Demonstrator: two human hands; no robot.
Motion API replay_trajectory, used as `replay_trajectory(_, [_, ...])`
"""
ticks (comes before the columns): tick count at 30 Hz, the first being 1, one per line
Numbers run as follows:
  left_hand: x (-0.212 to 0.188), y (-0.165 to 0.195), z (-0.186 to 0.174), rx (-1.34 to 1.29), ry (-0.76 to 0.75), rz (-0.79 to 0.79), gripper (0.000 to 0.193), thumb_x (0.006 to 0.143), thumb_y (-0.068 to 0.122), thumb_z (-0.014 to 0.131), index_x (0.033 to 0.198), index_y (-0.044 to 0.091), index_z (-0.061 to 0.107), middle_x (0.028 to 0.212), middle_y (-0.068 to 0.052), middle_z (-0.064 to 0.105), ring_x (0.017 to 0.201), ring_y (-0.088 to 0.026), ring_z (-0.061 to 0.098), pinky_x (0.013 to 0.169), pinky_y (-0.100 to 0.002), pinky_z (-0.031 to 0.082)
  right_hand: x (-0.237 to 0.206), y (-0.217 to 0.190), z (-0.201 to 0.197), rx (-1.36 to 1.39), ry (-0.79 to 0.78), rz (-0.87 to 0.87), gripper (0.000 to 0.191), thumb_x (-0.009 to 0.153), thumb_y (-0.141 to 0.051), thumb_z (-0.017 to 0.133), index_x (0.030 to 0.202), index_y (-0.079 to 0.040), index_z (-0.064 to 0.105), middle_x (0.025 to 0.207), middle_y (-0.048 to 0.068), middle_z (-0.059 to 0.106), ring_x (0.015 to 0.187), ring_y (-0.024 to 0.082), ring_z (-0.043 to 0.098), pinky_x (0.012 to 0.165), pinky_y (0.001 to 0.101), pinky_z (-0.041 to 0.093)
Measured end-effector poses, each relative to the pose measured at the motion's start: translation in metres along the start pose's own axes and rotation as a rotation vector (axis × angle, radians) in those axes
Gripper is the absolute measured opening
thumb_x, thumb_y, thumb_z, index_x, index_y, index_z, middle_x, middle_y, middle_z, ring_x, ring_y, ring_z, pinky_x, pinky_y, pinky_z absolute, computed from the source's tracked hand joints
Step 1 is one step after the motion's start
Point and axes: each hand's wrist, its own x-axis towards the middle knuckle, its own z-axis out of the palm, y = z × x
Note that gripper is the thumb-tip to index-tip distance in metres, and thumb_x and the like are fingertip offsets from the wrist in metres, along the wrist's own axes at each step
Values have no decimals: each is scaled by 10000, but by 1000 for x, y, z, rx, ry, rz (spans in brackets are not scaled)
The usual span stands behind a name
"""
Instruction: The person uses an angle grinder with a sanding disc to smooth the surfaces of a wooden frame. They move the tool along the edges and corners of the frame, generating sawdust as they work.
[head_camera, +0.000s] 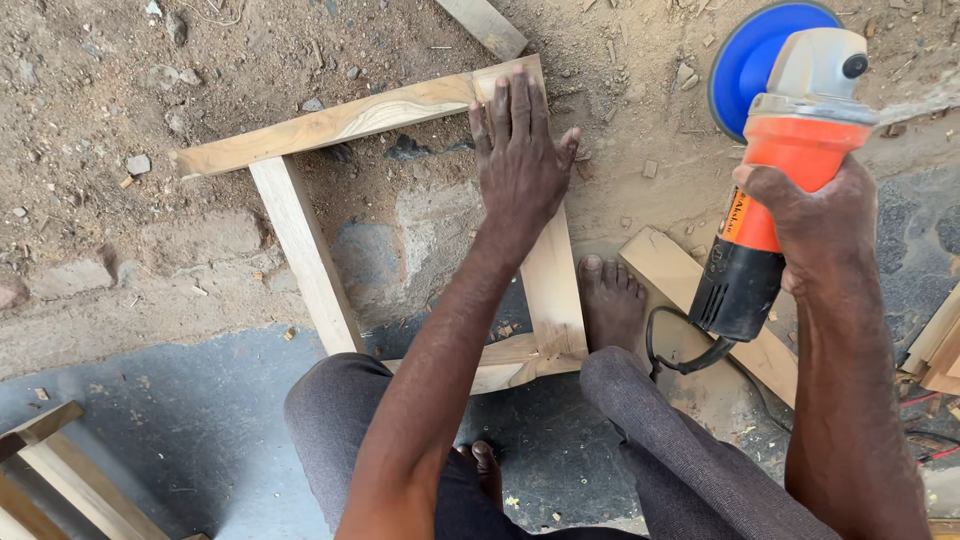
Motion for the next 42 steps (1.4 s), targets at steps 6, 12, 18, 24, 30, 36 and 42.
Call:
replay_trajectory(6, [-10, 2, -15, 42, 29, 67, 882, 1049, 637, 383, 1632, 8, 176, 1727, -165, 149, 1613, -306, 100, 1322, -534, 38, -7, 4, -2, 36, 1, 13, 437, 868, -109, 772, 1289, -35, 678, 1133, 37, 698, 992, 138, 680, 875, 312, 576])
replay_trajectory(12, [-7, -11, -13, -27, 41, 114, 778, 1064, 546, 438, 1591, 12, 233, 1684, -168, 216, 1584, -302, 175, 1304, -588, 46, -4, 9, 11, 48, -52, -1, 448, 856, -100, 771, 1290, -44, 675, 1147, 33, 699, 1010, 132, 681, 891, 299, 568])
replay_trajectory(18, [-66, -7, -15, -322, -386, 82, 539, 1061, 448, 482, 1444, 70, 524, 1302, -179, 684, 1402, -316, 528, 1304, -610, 154, -17, -12, 35, -43, -40, -4, 434, 861, -113, 767, 1279, -36, 674, 1097, 37, 691, 900, 141, 655, 754, 301, 532])
replay_trajectory(24, [-145, -26, -36, -629, -527, 98, 539, 964, 456, 621, 1289, 26, 619, 1055, -177, 757, 1039, -328, 736, 897, -474, 587, -47, -44, 75, -125, -194, -171, 417, 892, -84, 784, 1281, -19, 649, 1126, 49, 687, 969, 130, 675, 815, 284, 572])
replay_trajectory(30, [-145, -34, -76, -562, -689, 236, 656, 908, 473, 618, 1417, 65, 549, 1146, -154, 775, 1068, -301, 761, 946, -468, 604, -57, -84, 103, 29, -372, -248, 491, 804, -90, 762, 1276, -56, 634, 1129, 18, 678, 968, 115, 679, 839, 285, 588])
replay_trajectory(36, [-127, -127, -79, -749, -679, 125, 947, 833, 637, 640, 1527, 36, 409, 1410, -272, 585, 1280, -396, 605, 1065, -560, 485, -16, -95, 123, -85, -411, -273, 469, 853, -82, 763, 1300, -19, 637, 1132, 38, 685, 977, 133, 670, 854, 304, 575])
replay_trajectory(42, [-116, -95, -33, -1250, -616, 305, 1388, 690, 770, 740, 1634, -23, 102, 1520, -329, 445, 1398, -430, 488, 1136, -524, 427, -18, -110, 155, -350, -474, -309, 450, 879, -100, 768, 1290, 5, 619, 1054, 84, 687, 902, 187, 691, 780, 368, 595])
